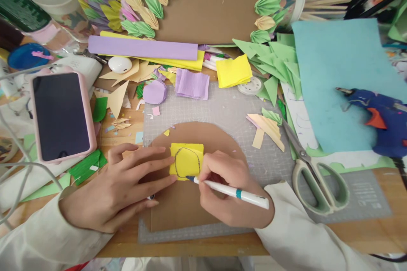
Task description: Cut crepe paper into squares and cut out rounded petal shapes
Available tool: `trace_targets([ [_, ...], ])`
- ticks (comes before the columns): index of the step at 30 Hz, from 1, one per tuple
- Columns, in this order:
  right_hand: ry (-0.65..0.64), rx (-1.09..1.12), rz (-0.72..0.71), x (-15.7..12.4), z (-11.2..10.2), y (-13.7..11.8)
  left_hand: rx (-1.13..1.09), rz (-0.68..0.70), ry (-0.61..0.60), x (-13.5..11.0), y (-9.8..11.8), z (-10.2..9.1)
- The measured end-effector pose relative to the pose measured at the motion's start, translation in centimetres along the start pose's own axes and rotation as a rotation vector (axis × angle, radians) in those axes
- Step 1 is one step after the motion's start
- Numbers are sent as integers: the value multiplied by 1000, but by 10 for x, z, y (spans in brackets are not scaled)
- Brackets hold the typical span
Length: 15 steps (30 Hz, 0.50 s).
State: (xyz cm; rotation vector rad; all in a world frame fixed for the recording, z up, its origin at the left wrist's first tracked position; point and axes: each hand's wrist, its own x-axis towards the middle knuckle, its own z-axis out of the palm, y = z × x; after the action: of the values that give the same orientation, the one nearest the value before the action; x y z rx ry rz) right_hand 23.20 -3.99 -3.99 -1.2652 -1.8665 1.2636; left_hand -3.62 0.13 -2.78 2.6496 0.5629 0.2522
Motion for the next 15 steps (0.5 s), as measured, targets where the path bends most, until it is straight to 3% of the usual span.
trace_targets([
  [8,42,93,42,0,-9,4,-15,0,21,0,0,1],
  [12,11,77,46,0,-11,6,-7,-2,9,0,0,-1],
  [15,63,156,62,-1,-14,7,16,14,-33,1,0,-3],
])
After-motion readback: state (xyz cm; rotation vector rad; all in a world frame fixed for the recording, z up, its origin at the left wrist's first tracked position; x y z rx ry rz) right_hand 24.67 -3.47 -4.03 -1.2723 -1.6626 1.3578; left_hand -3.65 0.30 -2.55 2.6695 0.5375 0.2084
